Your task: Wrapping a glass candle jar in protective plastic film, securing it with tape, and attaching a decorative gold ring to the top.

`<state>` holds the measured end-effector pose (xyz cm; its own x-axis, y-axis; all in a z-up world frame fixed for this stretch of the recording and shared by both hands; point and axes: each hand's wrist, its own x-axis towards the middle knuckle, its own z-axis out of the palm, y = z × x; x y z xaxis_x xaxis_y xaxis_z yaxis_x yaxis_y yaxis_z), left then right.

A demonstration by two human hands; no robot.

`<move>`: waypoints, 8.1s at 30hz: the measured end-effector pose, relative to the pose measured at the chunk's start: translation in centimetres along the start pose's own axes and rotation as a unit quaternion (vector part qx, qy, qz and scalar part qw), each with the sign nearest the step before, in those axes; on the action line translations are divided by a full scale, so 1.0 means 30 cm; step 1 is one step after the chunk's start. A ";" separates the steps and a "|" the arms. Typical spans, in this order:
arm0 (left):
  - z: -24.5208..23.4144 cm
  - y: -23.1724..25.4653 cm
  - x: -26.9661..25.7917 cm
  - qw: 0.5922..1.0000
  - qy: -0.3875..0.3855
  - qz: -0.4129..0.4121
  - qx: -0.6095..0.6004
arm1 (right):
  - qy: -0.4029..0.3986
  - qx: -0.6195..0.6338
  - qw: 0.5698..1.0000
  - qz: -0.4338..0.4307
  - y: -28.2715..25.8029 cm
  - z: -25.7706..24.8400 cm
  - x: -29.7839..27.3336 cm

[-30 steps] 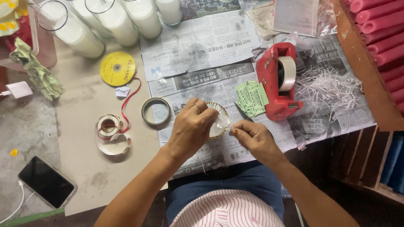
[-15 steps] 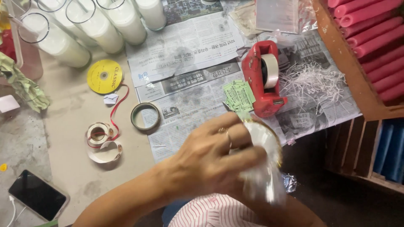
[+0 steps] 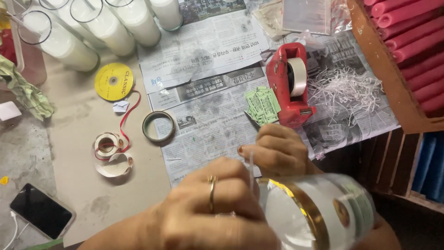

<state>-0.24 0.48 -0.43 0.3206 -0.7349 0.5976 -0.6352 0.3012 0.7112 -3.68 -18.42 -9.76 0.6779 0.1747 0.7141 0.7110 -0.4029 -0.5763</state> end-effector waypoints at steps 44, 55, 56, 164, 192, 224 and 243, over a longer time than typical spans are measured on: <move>0.027 -0.125 -0.075 0.990 -0.028 -0.003 0.137 | -0.239 0.078 0.963 -0.099 0.140 -0.053 0.111; 0.124 -0.477 -0.292 0.913 0.080 0.062 0.394 | -0.192 -0.022 0.981 0.022 0.336 0.062 -0.072; 0.130 -0.478 -0.293 0.913 0.079 0.062 0.395 | -0.191 -0.022 0.981 0.022 0.334 0.064 -0.064; 0.193 -0.493 -0.387 0.860 0.333 -0.360 -0.143 | -0.266 0.010 0.871 0.414 0.239 0.107 0.112; 0.208 -0.500 -0.536 0.828 0.291 -0.387 -0.282 | -0.251 -0.115 0.904 0.326 0.324 -0.083 -0.122; 0.329 -0.518 -0.474 0.835 0.360 -0.252 -0.332 | 0.328 0.222 0.836 0.381 0.255 0.300 -0.234; 0.257 -0.482 -0.456 0.881 0.390 -0.268 -0.017 | -0.078 -0.291 0.896 0.327 0.500 0.055 -0.545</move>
<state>-0.86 1.48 -21.75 0.9618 -0.1399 0.2352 -0.2280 0.0651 0.9715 -3.79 -25.85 -30.72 0.9638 -0.1651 0.2092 -0.0350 -0.8565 -0.5150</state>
